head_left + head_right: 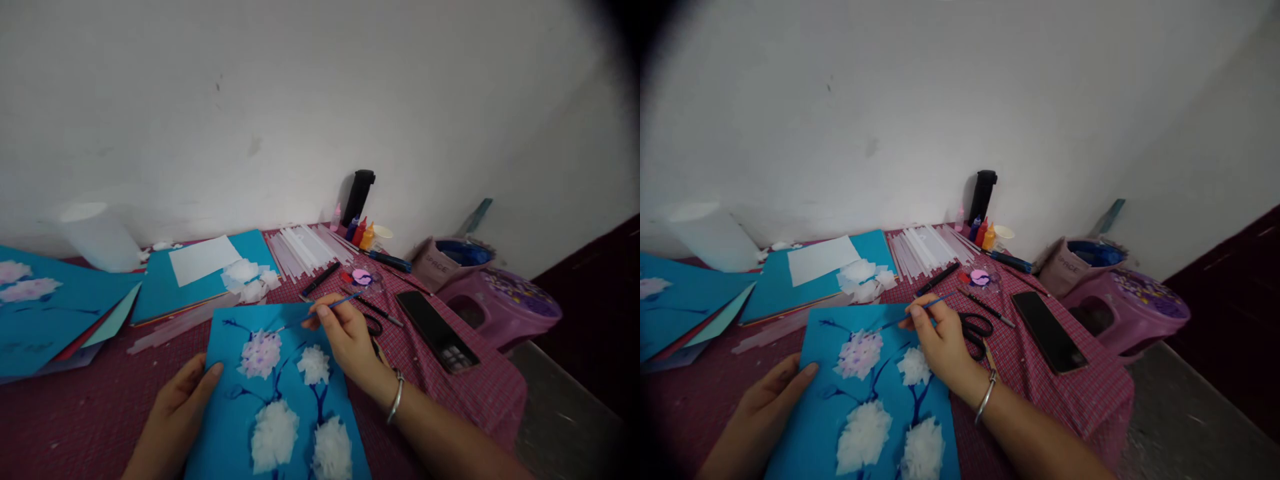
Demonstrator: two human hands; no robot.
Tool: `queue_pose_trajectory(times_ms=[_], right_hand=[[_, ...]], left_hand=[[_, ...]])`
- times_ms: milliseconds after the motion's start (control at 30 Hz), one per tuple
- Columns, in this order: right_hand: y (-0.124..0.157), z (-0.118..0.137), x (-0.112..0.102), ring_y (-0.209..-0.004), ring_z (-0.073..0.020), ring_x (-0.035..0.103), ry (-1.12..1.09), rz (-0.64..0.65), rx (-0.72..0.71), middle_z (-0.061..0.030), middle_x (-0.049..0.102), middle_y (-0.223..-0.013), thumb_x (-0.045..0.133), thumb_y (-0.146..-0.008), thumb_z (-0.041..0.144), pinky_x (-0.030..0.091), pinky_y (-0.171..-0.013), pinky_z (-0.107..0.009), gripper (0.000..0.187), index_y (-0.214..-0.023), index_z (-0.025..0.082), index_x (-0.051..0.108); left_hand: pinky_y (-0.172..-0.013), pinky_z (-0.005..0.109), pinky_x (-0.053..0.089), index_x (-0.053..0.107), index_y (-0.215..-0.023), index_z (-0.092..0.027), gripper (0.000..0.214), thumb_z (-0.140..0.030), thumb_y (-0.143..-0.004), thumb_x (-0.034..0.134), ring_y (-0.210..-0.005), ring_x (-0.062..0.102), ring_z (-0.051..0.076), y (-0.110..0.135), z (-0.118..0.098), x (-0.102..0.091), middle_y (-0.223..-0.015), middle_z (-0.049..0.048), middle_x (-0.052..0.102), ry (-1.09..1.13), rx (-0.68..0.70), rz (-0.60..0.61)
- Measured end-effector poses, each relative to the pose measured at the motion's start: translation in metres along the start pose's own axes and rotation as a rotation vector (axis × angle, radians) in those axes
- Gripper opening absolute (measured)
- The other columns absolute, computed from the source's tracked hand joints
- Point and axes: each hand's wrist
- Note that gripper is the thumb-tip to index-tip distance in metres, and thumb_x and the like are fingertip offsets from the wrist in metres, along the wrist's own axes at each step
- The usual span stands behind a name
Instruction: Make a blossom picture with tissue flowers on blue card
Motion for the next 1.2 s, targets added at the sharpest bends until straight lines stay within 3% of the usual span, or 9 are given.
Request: queue_pose_trajectory(times_ms=[167,333,600,800,1033,1200], right_hand=[[0.004,0.006,0.0,-0.066,-0.0156,0.071,-0.013,0.005,-0.033,-0.0003,0.07,-0.072,0.052,-0.094,0.036,0.055,-0.062,-0.026,0.017,-0.087,0.023,0.06],[0.009,-0.002,0.002,-0.073,-0.0172,0.071,0.14,0.09,-0.114,-0.0028,0.07,-0.078,0.053,-0.094,0.032,0.055,-0.066,-0.029,0.015,-0.091,0.022,0.064],[0.007,-0.003,0.001,-0.072,-0.0172,0.071,0.102,0.071,-0.081,-0.0025,0.068,-0.079,0.052,-0.095,0.033,0.056,-0.066,-0.029,0.016,-0.092,0.023,0.063],[0.01,0.003,0.001,-0.069,-0.0169,0.071,0.071,0.055,-0.08,-0.0019,0.066,-0.079,0.053,-0.095,0.036,0.056,-0.063,-0.029,0.017,-0.09,0.024,0.064],[0.016,-0.008,0.008,-0.078,-0.0179,0.072,0.146,0.173,-0.093,-0.0032,0.068,-0.084,0.051,-0.096,0.031,0.056,-0.07,-0.031,0.015,-0.095,0.024,0.065],[0.014,-0.008,0.009,-0.074,-0.0167,0.071,0.099,0.13,-0.124,-0.003,0.067,-0.084,0.051,-0.096,0.031,0.056,-0.067,-0.029,0.016,-0.093,0.024,0.064]], left_hand=[[-0.05,0.032,0.055,0.061,-0.1,-0.025,0.052,-0.058,-0.064,0.079,-0.057,0.063,0.022,0.004,-0.003,0.006,-0.076,0.002,0.071,0.026,-0.032,0.045],[-0.05,0.029,0.054,0.062,-0.099,-0.025,0.049,-0.058,-0.065,0.077,-0.057,0.062,0.02,0.006,-0.003,0.007,-0.078,0.0017,0.071,0.015,0.007,0.045],[-0.057,0.033,0.056,0.063,-0.098,-0.027,0.047,-0.057,-0.066,0.077,-0.061,0.063,0.022,0.006,-0.005,0.008,-0.08,0.0012,0.071,0.051,0.007,0.071],[-0.049,0.029,0.053,0.065,-0.095,-0.025,0.045,-0.058,-0.066,0.076,-0.057,0.061,0.02,0.003,-0.003,0.008,-0.07,0.0002,0.067,0.024,0.049,0.063],[-0.049,0.028,0.053,0.064,-0.096,-0.024,0.048,-0.06,-0.066,0.075,-0.058,0.06,0.02,0.005,-0.005,0.008,-0.072,0.0012,0.068,-0.014,0.062,0.061],[-0.048,0.028,0.052,0.065,-0.097,-0.025,0.047,-0.058,-0.066,0.076,-0.057,0.06,0.02,0.003,0.0,0.006,-0.073,0.0016,0.068,0.013,0.063,0.061]])
Point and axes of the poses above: each hand's wrist, its own y-axis away from the middle knuckle, its own x-axis out of the palm, z = x × y
